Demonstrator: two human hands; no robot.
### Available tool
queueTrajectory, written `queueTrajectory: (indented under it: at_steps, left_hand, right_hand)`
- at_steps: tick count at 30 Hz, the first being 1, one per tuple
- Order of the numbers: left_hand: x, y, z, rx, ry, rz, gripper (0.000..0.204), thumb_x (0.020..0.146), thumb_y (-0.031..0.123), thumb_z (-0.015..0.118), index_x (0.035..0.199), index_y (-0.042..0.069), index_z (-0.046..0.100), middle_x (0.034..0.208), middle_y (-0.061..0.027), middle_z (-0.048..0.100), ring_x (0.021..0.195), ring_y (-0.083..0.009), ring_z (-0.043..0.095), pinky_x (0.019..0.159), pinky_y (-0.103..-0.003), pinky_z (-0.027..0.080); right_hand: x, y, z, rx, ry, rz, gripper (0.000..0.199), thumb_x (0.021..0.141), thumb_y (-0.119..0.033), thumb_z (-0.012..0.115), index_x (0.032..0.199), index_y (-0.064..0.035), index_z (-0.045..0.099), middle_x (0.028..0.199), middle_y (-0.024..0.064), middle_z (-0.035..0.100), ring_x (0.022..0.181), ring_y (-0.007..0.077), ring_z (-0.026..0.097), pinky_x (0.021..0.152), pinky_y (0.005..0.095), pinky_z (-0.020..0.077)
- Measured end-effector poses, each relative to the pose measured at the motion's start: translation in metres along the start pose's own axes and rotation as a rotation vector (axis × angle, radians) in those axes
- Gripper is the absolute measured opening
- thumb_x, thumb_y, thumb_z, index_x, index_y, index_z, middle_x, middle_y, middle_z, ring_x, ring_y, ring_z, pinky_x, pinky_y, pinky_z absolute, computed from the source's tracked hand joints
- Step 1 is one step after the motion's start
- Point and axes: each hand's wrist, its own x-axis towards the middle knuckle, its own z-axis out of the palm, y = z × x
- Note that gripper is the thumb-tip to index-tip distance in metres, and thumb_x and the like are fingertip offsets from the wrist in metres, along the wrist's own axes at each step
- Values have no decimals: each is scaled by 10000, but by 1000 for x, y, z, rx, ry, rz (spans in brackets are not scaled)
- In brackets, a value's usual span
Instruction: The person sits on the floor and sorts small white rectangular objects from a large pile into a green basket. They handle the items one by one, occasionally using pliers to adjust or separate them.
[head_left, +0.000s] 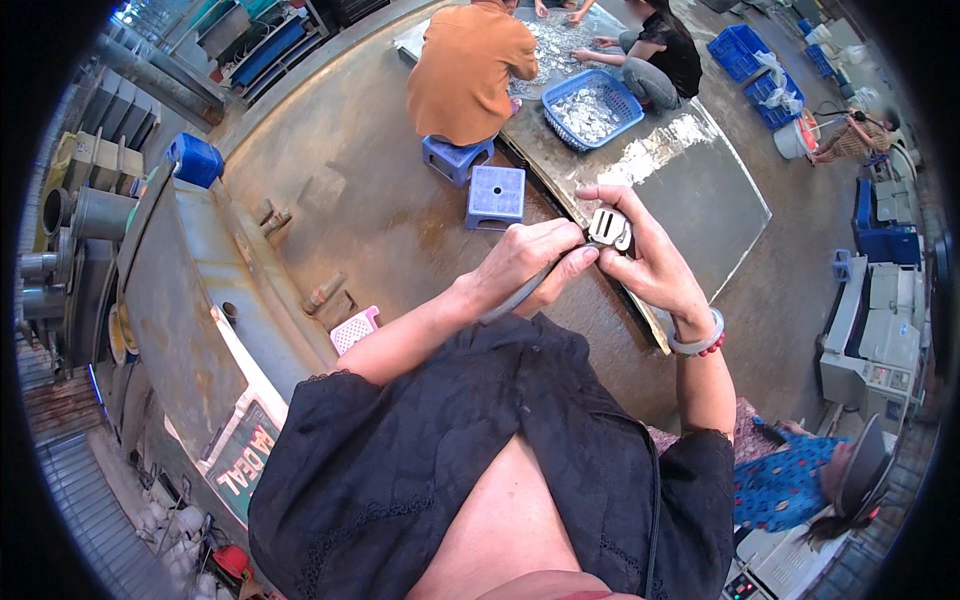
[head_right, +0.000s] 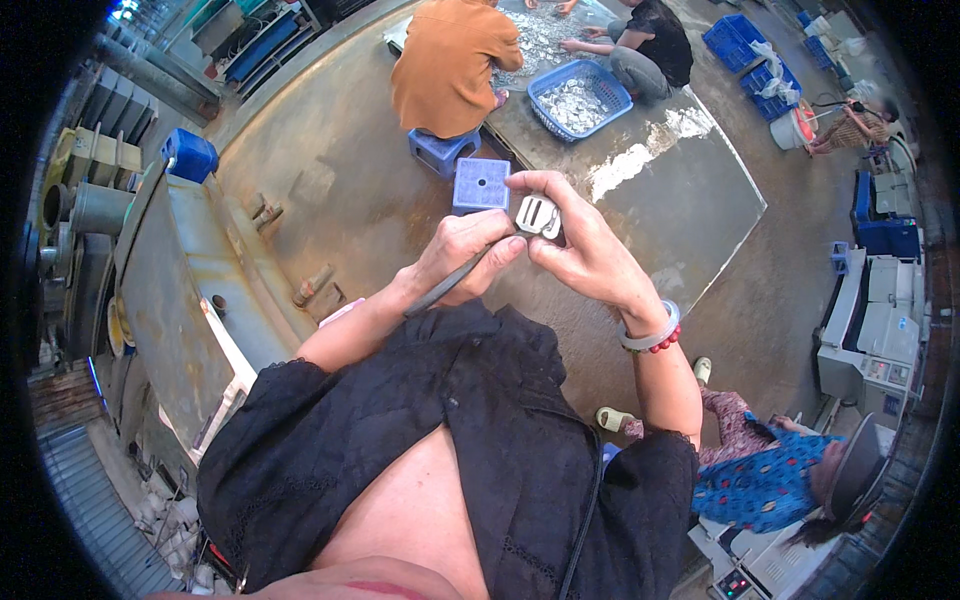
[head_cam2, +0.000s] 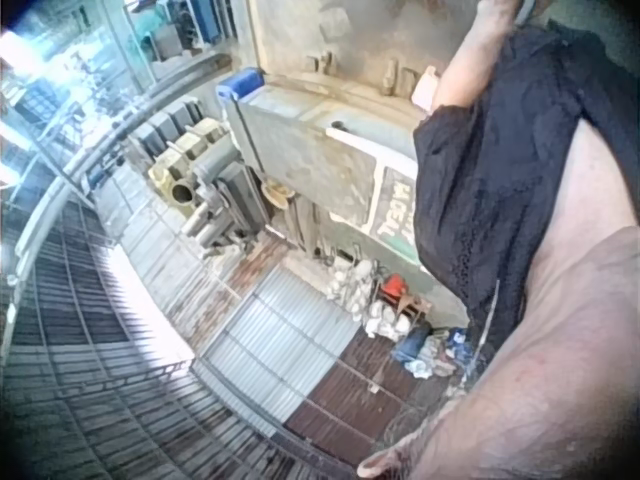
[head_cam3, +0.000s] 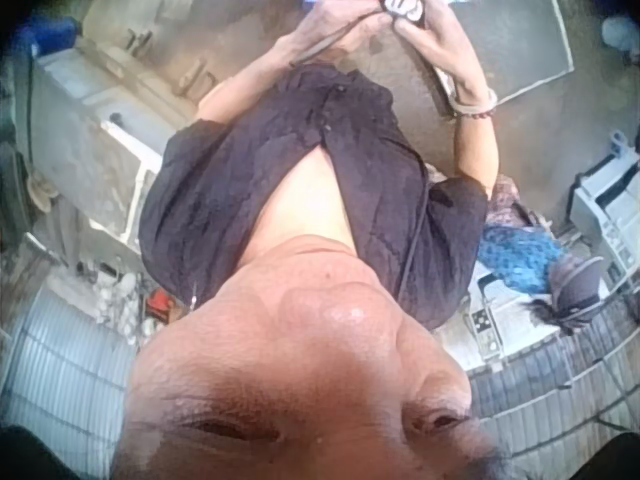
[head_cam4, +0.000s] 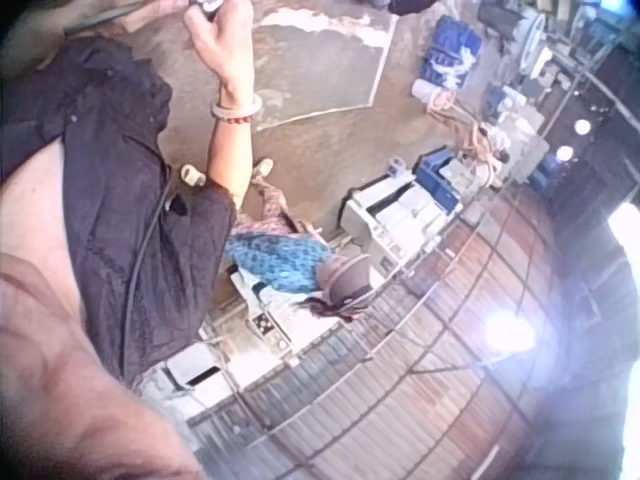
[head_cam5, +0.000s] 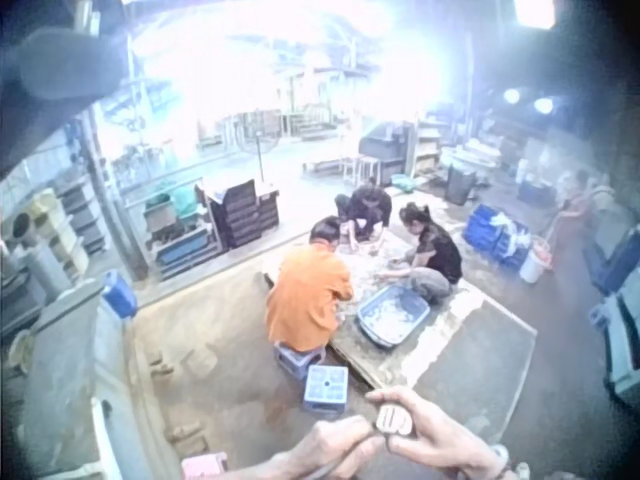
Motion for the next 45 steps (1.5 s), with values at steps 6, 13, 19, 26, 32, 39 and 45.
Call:
queueTrajectory:
  at_steps: [6, 13, 19, 26, 32, 39, 45]
  left_hand:
    - [-2, -12, 1, 167, 103, 110, 135, 833, 107, 584, 770, 7, 519, 655, -128, 497, 541, -299, 535, 482, -360, 423]
    - [5, -9, -6, 80, 56, 154, 175, 857, 112, 554, 726, 9, 500, 640, -117, 466, 519, -287, 505, 466, -355, 403]
    - [7, -16, -8, 19, 23, 122, 154, 862, 105, 549, 747, 13, 502, 665, -133, 491, 558, -305, 518, 492, -374, 409]
    - [2, -19, -5, -76, -68, -16, 204, 908, 127, 486, 763, -12, 529, 626, -138, 465, 549, -292, 494, 514, -357, 388]
    - [2, -14, -5, -41, -132, -101, 201, 910, 128, 468, 788, -13, 542, 662, -162, 516, 609, -321, 532, 561, -380, 408]
    - [3, -14, -5, -8, -269, -163, 209, 906, 159, 461, 839, 6, 588, 621, -169, 531, 614, -335, 560, 558, -395, 412]
    - [-13, -36, 5, -1, -380, -280, 243, 897, 227, 498, 794, 20, 570, 630, -151, 533, 581, -327, 516, 563, -393, 411]
  right_hand:
    - [1, 6, 1, 100, -45, 67, 403, 755, -2, 541, 1145, -21, 444, 992, 83, 506, 943, 177, 510, 824, 311, 417]
    - [0, 8, -8, 392, -175, 35, 415, 813, -213, 675, 1120, -42, 455, 967, 9, 471, 876, 102, 461, 776, 267, 410]
    - [1, 9, -7, 148, -92, 93, 382, 821, -198, 659, 1090, -23, 451, 921, 55, 488, 856, 157, 484, 750, 313, 413]
    - [-1, 20, -6, -380, -76, 21, 404, 808, -173, 638, 1078, 14, 403, 904, 197, 501, 895, 389, 521, 742, 404, 426]
    - [1, 19, -13, -499, -211, 119, 404, 821, -208, 622, 1057, 26, 393, 930, 221, 506, 930, 403, 521, 760, 426, 423]
    - [-1, 36, -14, -534, -346, 38, 395, 839, -214, 597, 1029, 56, 381, 934, 226, 487, 940, 392, 510, 790, 413, 421]
    - [-12, 75, 2, -615, -221, -197, 334, 783, -120, 639, 961, 39, 405, 907, 205, 502, 882, 391, 515, 744, 422, 414]
